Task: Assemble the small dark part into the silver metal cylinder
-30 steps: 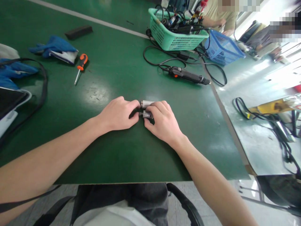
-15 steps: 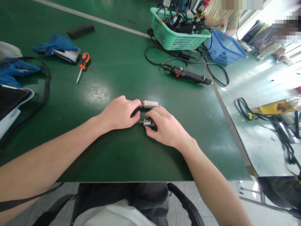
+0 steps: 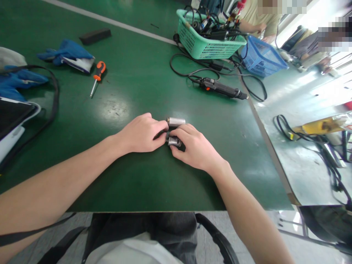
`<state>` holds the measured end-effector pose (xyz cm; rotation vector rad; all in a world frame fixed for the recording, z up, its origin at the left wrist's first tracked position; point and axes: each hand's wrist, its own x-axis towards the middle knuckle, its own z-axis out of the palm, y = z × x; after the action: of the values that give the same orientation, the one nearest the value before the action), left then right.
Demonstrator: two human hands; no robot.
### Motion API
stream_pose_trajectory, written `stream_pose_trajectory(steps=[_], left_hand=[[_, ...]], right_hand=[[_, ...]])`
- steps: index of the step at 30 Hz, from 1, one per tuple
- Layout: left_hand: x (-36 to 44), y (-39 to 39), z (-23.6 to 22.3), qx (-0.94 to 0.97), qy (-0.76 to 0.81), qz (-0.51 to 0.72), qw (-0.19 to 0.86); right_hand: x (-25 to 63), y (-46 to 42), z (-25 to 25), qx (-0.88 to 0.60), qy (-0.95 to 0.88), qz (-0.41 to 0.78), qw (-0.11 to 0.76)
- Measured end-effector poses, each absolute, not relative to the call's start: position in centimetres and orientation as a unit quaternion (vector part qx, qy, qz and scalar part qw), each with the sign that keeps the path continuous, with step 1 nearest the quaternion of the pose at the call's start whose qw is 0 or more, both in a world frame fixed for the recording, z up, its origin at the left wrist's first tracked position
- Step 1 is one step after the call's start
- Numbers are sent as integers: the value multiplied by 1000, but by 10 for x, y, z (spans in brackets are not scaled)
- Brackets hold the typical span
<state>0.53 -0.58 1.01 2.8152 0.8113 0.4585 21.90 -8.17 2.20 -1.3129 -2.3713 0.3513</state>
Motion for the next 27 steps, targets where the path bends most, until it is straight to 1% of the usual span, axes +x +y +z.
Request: stream_pose_trajectory(steps=[4, 9, 27], left_hand=[[5, -7, 12, 951, 252, 146, 102], [5, -7, 11, 958, 233, 139, 93], [4, -4, 4, 965, 211, 141, 59]], right_hand=[[220, -81, 22, -468, -852, 125, 199], [221, -81, 23, -479, -849, 120, 189], [220, -80, 20, -475, -846, 115, 212]])
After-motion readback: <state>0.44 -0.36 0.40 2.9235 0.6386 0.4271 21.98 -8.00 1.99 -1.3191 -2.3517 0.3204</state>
